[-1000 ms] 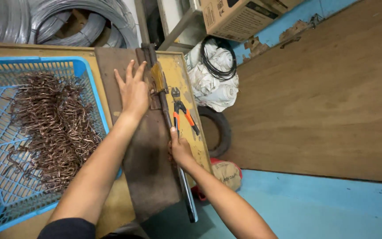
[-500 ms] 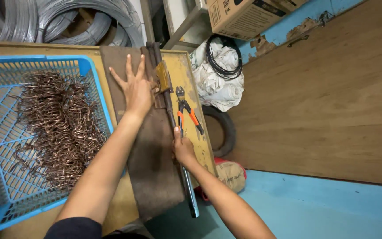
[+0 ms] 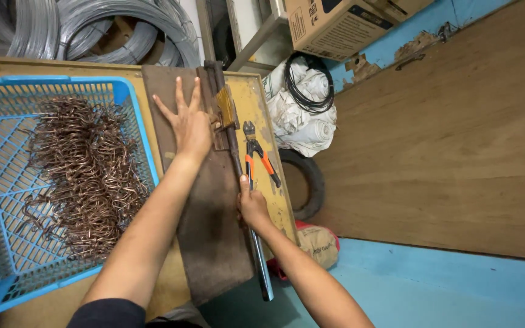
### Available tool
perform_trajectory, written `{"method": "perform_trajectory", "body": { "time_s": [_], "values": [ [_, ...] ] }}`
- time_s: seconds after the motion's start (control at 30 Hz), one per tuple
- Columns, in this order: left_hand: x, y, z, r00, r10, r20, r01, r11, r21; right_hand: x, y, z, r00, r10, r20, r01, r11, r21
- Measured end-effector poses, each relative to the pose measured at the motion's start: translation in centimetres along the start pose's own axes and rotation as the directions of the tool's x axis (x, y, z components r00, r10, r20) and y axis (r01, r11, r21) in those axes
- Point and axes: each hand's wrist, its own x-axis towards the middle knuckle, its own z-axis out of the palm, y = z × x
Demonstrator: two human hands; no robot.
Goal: Pick up small metal wires from a basket, place them into a cutting jig, and operate the hand cutter to process them.
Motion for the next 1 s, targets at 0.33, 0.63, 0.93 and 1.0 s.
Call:
{"method": "perform_trajectory", "body": {
  "time_s": [0.33,0.63,0.93,1.0],
  "values": [
    [-0.3,-0.8,2.1,0.999,0.023,-0.048,-0.02,0.998,0.052,-2.1,-2.3,-1.5,1.0,-0.013,0.001,0.013,0.999,0.03],
    [-0.9,0.1,0.8,0.998,-0.022,-0.06,0.025,0.998,0.049,3.4,4.2,0.0,0.913,-0.244,-0.326,0.276,0.96,0.055],
    [-0.2,-2.4,3.9,0.995,0.027,-0.091,-0.036,0.994,-0.1,-0.9,-1.1,-4.7,0.744,-0.598,-0.298,0.574,0.8,-0.173],
    [-0.5,-2.6,4.0,0.995,0.027,-0.092,-0.041,0.986,-0.161,-0.8,-1.2,-5.2,0.703,-0.649,-0.29,0.597,0.761,-0.255]
  ]
}}
